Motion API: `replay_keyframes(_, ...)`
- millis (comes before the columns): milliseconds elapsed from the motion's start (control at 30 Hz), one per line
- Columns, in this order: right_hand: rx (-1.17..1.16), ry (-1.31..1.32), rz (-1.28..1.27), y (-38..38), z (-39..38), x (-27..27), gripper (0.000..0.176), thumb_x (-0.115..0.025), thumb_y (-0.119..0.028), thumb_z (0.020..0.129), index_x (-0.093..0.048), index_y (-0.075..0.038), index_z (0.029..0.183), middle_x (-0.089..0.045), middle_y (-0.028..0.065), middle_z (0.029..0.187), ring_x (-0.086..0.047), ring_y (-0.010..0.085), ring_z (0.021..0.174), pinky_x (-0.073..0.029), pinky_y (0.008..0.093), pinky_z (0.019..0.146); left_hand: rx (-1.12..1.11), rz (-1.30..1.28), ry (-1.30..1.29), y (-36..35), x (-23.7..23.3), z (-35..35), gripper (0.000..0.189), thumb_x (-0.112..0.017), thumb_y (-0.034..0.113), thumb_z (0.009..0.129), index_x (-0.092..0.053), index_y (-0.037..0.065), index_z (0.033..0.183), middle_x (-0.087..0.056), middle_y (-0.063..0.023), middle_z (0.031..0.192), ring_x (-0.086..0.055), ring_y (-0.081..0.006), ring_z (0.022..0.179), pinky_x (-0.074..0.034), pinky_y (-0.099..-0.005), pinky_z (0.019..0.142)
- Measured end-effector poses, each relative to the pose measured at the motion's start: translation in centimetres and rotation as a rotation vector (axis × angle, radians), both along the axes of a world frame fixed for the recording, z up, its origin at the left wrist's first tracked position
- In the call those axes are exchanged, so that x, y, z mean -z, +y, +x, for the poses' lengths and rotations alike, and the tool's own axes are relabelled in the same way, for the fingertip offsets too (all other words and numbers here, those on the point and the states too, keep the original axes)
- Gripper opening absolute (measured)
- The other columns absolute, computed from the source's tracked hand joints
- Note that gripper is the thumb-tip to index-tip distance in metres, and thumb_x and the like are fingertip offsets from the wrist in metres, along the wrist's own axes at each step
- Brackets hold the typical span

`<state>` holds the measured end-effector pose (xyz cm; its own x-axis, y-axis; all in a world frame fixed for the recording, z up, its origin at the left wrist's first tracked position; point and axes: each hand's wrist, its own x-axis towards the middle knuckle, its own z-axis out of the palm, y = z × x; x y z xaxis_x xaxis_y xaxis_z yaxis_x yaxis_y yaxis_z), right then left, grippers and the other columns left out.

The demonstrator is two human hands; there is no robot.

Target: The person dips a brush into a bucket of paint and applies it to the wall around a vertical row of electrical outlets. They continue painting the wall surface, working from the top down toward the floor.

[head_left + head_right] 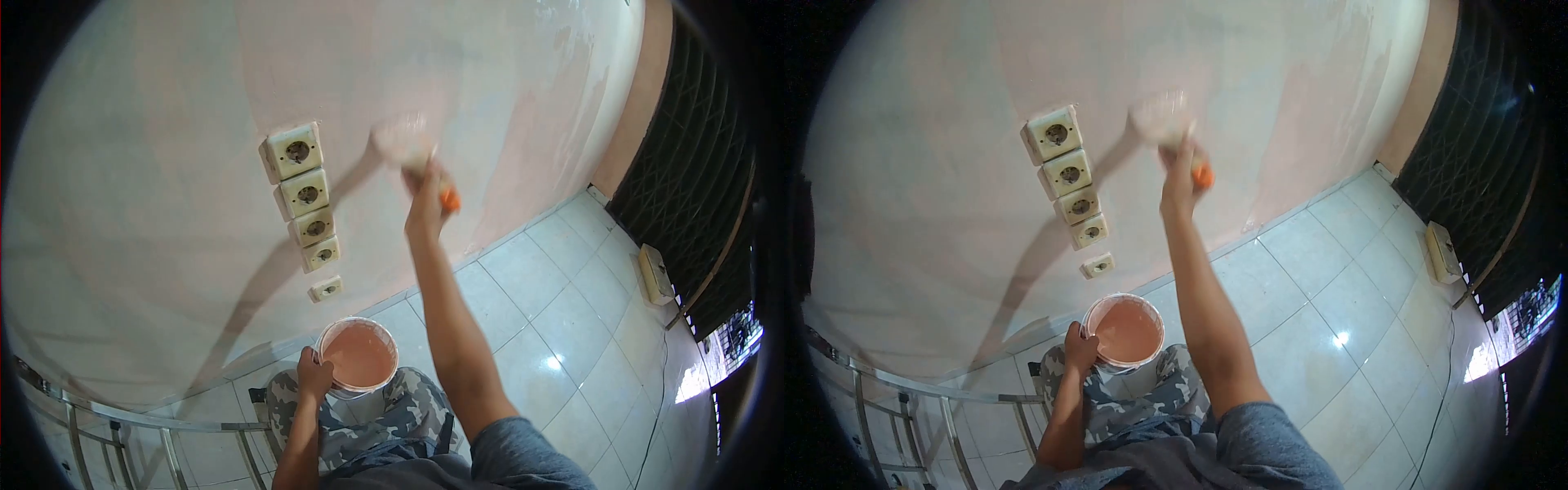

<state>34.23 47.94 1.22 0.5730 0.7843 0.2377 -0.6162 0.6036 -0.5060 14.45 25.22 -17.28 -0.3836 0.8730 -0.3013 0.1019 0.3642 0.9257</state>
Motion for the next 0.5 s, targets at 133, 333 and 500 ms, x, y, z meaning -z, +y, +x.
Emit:
replay_keyframes(133,-0.055,0.001,-0.21,-4.2,0.5,10.8,0.029,-0.063,-0.019,0.091,-0.056,0.005,0.105,-0.061,0.0171,0.104,-0.066,0.0247,0.089,-0.059,0.0367,0.08,0.088,0.089,0.259,0.0,1.9,-0.6,0.02,-0.056,0.001,0.071,-0.05,-0.004,0.09,-0.059,-0.0156,0.08,-0.062,-0.0248,0.073,-0.05,-0.0346,0.063)
replay_keyframes(333,0.141,-0.411,-0.154,-2.4,0.2,2.6,0.021,-0.061,-0.018,0.092,-0.061,0.003,0.089,-0.064,0.011,0.083,-0.064,0.0169,0.074,-0.06,0.0323,0.071,0.062,0.128,0.234,-0.7,-0.4,0.2,0.02,-0.061,0.004,0.074,-0.052,-0.004,0.09,-0.062,-0.016,0.08,-0.062,-0.0243,0.068,-0.05,-0.0352,0.057)
replay_keyframes(500,0.157,-0.324,0.341,-0.4,-0.3,-16.2,0.022,-0.063,-0.019,0.09,-0.06,0.002,0.084,-0.062,0.0085,0.081,-0.06,0.0161,0.071,-0.057,0.0317,0.069,0.039,0.262,0.033,0.0,3.9,-0.6,0.034,-0.074,0.02,0.078,-0.051,-0.003,0.088,-0.061,-0.0131,0.079,-0.063,-0.0207,0.063,-0.051,-0.0346,0.047)
